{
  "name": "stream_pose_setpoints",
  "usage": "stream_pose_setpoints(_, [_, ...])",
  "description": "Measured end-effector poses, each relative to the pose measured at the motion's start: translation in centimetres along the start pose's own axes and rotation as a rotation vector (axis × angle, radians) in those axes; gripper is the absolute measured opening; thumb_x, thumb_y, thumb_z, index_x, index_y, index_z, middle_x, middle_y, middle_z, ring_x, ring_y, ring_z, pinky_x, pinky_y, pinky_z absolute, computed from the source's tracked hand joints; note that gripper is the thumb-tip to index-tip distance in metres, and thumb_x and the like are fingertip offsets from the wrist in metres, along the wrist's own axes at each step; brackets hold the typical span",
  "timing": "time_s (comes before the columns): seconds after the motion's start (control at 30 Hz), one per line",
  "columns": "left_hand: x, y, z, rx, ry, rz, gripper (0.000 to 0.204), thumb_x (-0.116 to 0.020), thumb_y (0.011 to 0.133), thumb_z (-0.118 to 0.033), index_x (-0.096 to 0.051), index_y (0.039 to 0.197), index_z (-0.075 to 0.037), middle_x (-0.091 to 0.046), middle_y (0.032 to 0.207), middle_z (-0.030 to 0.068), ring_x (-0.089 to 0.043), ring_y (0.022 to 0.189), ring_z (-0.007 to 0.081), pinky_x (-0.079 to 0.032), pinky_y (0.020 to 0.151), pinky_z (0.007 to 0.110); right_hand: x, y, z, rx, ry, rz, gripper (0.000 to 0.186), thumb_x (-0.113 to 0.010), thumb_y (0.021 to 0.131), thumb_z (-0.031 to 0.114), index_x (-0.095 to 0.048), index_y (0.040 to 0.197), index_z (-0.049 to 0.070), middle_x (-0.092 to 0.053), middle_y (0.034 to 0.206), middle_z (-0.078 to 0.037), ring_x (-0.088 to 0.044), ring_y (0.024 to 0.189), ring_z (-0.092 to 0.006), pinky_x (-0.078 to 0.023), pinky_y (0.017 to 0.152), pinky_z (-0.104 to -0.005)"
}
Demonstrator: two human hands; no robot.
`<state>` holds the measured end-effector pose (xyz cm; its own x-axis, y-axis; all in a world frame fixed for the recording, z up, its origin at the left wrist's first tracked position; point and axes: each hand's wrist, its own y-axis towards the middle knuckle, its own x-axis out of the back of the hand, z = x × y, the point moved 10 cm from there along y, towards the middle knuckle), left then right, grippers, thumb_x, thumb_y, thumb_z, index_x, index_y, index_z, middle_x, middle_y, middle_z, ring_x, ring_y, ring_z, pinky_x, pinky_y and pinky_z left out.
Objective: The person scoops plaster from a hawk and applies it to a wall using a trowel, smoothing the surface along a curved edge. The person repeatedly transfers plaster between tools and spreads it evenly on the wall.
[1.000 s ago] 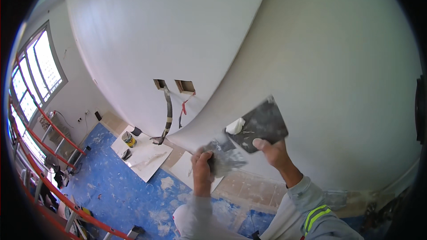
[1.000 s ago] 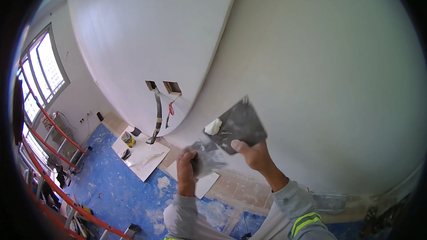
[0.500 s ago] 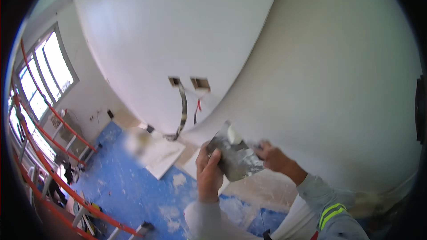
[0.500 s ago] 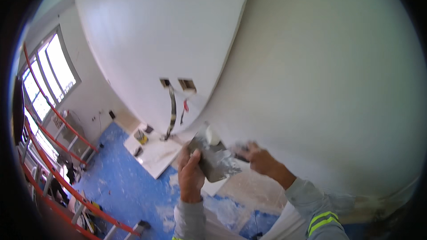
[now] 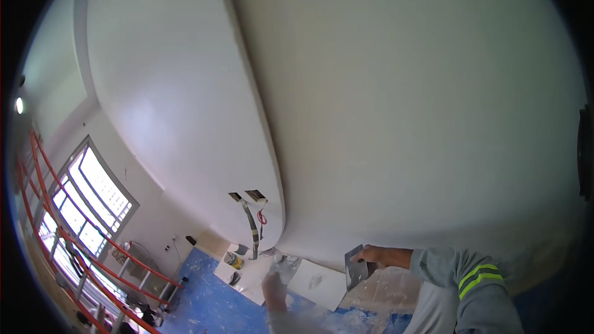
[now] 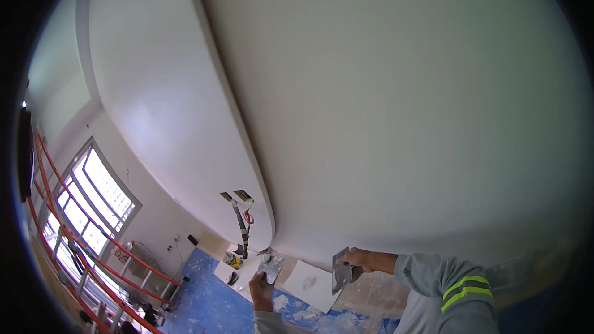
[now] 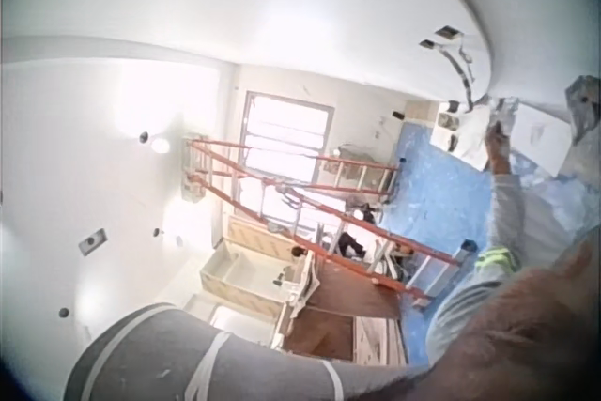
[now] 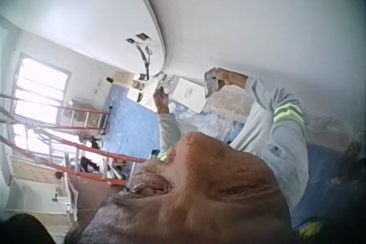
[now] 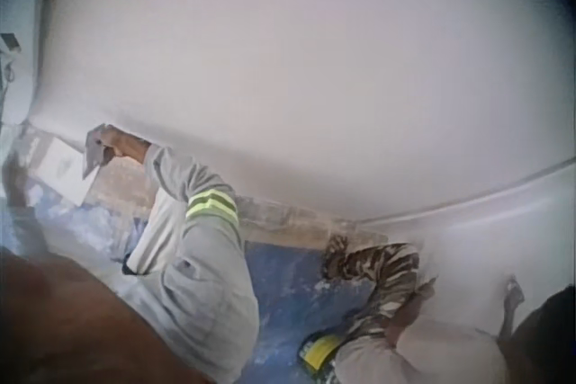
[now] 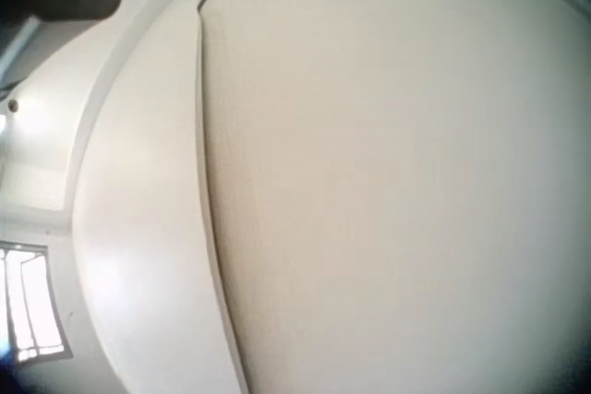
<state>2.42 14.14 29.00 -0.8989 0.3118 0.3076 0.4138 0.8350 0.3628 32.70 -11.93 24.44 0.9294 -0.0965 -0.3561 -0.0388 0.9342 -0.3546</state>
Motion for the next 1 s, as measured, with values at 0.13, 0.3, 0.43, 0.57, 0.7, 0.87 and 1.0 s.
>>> stream_pose_setpoints(0.13, [-5.0,-1.0,-1.5,0.025,-0.391,-0.036,0.031,-0.052,0.095,-0.004,-0.055,0.125,0.002,-0.065,0.118,0.0141,-0.064,0.109,0.0289,-0.052,0.098,0.047,0.1,-1.3,2.1,0.189,0.069,0.079,0.063,-0.08,0.076,0.003,-0.047,0.128,-0.01,-0.064,0.113,-0.019,-0.069,0.096,-0.0306,-0.062,0.074,-0.046])
stream_pose_setpoints(0.3, [-10.0,-4.3,-9.2,0.131,-0.726,-0.005,0.041,-0.052,0.098,-0.005,-0.047,0.138,0.0,-0.059,0.131,0.0138,-0.061,0.117,0.0302,-0.052,0.1,0.047,-3.6,-4.1,3.2,0.041,0.108,0.318,0.062,-0.076,0.087,0.017,-0.044,0.137,-0.002,-0.058,0.125,-0.018,-0.063,0.11,-0.031,-0.061,0.079,-0.05])
stream_pose_setpoints(0.43, [-11.2,-4.4,-12.3,0.065,-0.92,-0.003,0.046,-0.055,0.097,-0.006,-0.045,0.142,-0.001,-0.058,0.134,0.0137,-0.06,0.119,0.0308,-0.05,0.101,0.05,-4.7,-5.4,3.8,-0.009,0.13,0.444,0.06,-0.07,0.094,0.031,-0.044,0.139,0.003,-0.059,0.126,-0.015,-0.063,0.11,-0.0304,-0.061,0.079,-0.0513])
stream_pose_setpoints(0.57, [-9.1,-3.1,-16.2,-0.08,-0.623,-0.054,0.04,-0.057,0.095,-0.007,-0.05,0.134,0.001,-0.061,0.125,0.0138,-0.062,0.111,0.0299,-0.051,0.094,0.046,-6.5,-6.5,6.4,0.301,0.078,0.356,0.054,-0.071,0.093,0.026,-0.048,0.136,0.003,-0.061,0.122,-0.012,-0.065,0.105,-0.0277,-0.062,0.076,-0.0462])
stream_pose_setpoints(0.7, [-9.1,0.1,-21.3,-0.147,-0.702,0.021,0.033,-0.06,0.096,-0.011,-0.056,0.123,0.005,-0.064,0.108,0.0104,-0.062,0.095,0.0184,-0.052,0.082,0.033,-4.9,-5.4,5.0,0.248,-0.075,0.377,0.056,-0.075,0.088,0.024,-0.049,0.134,0.005,-0.062,0.117,-0.011,-0.066,0.096,-0.0244,-0.061,0.072,-0.0404])
stream_pose_setpoints(0.87, [-9.8,-1.2,-17.3,-0.099,-0.893,-0.082,0.039,-0.056,0.096,-0.008,-0.051,0.132,0.006,-0.061,0.122,0.0161,-0.063,0.11,0.0272,-0.052,0.096,0.042,2.0,-4.0,1.3,0.012,-0.526,0.029,0.048,-0.073,0.089,0.035,-0.061,0.12,0.0,-0.066,0.104,-0.011,-0.067,0.09,-0.0202,-0.06,0.069,-0.034])
stream_pose_setpoints(1.0, [-11.9,-3.7,-13.7,0.024,-1.09,-0.093,0.038,-0.059,0.095,-0.006,-0.052,0.131,0.006,-0.062,0.122,0.0162,-0.063,0.11,0.0283,-0.052,0.096,0.043,2.7,-5.0,0.8,-0.131,-0.72,-0.114,0.049,-0.072,0.089,0.043,-0.066,0.106,-0.003,-0.068,0.088,-0.01,-0.067,0.075,-0.0174,-0.057,0.066,-0.0326])
